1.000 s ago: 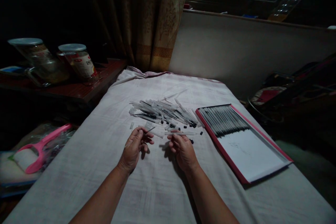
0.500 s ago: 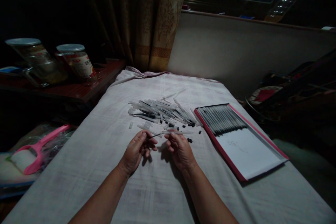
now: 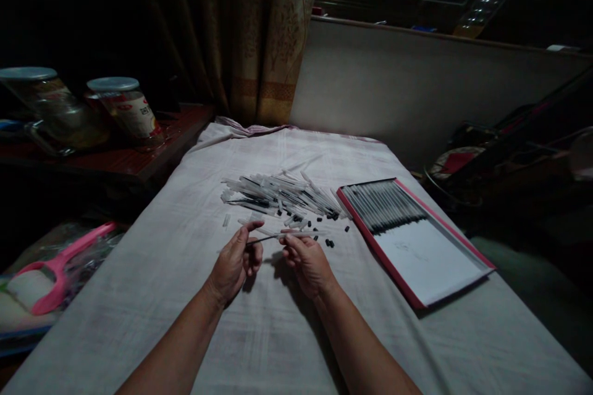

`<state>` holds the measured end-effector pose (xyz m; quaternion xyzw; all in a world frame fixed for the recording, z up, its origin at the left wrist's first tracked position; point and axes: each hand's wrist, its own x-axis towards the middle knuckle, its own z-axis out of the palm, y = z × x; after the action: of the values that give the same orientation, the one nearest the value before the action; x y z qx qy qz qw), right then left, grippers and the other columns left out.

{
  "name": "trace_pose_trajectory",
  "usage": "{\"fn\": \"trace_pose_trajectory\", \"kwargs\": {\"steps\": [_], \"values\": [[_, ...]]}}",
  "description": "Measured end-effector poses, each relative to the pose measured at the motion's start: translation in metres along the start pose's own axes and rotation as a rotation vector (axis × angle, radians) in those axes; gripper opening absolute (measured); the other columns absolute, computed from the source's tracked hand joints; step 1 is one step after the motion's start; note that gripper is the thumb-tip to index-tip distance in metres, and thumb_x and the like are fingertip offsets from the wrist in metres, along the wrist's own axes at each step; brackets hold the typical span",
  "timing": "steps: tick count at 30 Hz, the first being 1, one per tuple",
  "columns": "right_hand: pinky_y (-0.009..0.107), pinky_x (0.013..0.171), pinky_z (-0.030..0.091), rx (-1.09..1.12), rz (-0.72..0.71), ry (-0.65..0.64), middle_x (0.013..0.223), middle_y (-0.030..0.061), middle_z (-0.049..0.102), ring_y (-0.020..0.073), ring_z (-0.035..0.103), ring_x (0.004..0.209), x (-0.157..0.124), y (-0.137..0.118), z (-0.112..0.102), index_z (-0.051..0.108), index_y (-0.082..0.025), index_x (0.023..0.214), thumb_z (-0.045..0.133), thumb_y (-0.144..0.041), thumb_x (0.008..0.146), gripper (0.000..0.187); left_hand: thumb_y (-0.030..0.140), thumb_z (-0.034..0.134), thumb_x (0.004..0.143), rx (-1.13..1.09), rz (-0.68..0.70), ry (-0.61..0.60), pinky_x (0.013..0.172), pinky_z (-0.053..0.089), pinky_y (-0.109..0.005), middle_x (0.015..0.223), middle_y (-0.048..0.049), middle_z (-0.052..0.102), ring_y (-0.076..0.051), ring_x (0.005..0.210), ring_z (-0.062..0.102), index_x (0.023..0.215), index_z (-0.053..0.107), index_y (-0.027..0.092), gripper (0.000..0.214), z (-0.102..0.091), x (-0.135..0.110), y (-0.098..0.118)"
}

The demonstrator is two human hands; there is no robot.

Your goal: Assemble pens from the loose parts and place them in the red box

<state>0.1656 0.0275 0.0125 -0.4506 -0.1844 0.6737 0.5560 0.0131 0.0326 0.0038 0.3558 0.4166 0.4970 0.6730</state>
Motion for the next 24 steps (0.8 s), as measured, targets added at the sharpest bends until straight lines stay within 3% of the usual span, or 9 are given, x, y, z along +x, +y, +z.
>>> {"fn": "trace_pose_trajectory", "kwargs": {"steps": [3,6,11,15,21,24], "values": [[0.014,0.037,0.029,-0.05,-0.005,-0.012,0.064,-0.0005,0.063,0.0042,0.047,0.045,-0.0026,0.0029,0.0044,0.071,-0.012,0.08,0.088,-0.039,0.05,0.044,0.067,0.056,0.081,0.052,0.0,-0.045,0.035,0.031,-0.015,0.051,0.008,0.052,-0.007,0.037,0.041,0.126,0.051,0.02,0.065,0.0011,-0.0016,-0.0006],[0.015,0.036,0.021,-0.097,-0.009,-0.04,0.048,-0.0076,0.048,0.0022,0.034,0.038,-0.0055,0.0051,0.0082,0.072,-0.011,0.078,0.088,-0.041,0.051,0.043,0.064,0.065,0.076,0.108,-0.015,-0.089,0.034,0.027,-0.014,0.051,0.0093,0.051,-0.005,0.035,0.036,0.125,0.052,0.021,0.066,0.0038,-0.0032,-0.0023],[0.018,0.036,0.016,-0.11,-0.007,-0.105,0.042,-0.0106,0.038,0.0028,0.026,0.037,-0.0046,0.0067,0.0051,0.071,-0.012,0.079,0.086,-0.045,0.055,0.044,0.046,0.083,0.06,0.165,0.028,0.044,0.038,0.033,-0.015,0.059,0.0058,0.057,-0.005,0.041,0.044,0.094,0.065,0.017,0.048,0.0074,-0.0014,-0.0063],[0.017,0.036,0.017,-0.128,-0.015,-0.12,0.044,-0.01,0.039,0.0028,0.027,0.038,-0.0019,0.0072,0.0027,0.067,-0.014,0.07,0.086,-0.046,0.055,0.041,0.047,0.081,0.061,0.202,0.073,0.157,0.036,0.036,-0.016,0.052,0.0055,0.056,-0.007,0.04,0.047,0.087,0.067,0.016,0.043,0.0042,0.0022,-0.0091],[0.018,0.037,0.017,-0.162,-0.016,-0.064,0.046,-0.0097,0.041,0.0037,0.028,0.038,-0.0021,0.0075,0.0067,0.065,-0.016,0.069,0.082,-0.045,0.056,0.037,0.049,0.081,0.061,0.226,0.08,0.134,0.034,0.038,-0.017,0.059,0.0037,0.059,-0.008,0.043,0.051,0.095,0.07,0.016,0.049,0.005,0.0024,-0.0091],[0.02,0.041,0.026,-0.329,-0.154,-0.025,0.047,-0.0076,0.044,0.0069,0.035,0.043,0.0033,0.0026,-0.0009,0.065,-0.017,0.066,0.076,-0.044,0.063,0.029,0.055,0.077,0.063,0.202,0.06,0.163,0.031,0.029,-0.015,0.05,0.0064,0.055,-0.004,0.033,0.039,0.09,0.067,0.016,0.048,0.0053,0.0029,-0.0081]]}}
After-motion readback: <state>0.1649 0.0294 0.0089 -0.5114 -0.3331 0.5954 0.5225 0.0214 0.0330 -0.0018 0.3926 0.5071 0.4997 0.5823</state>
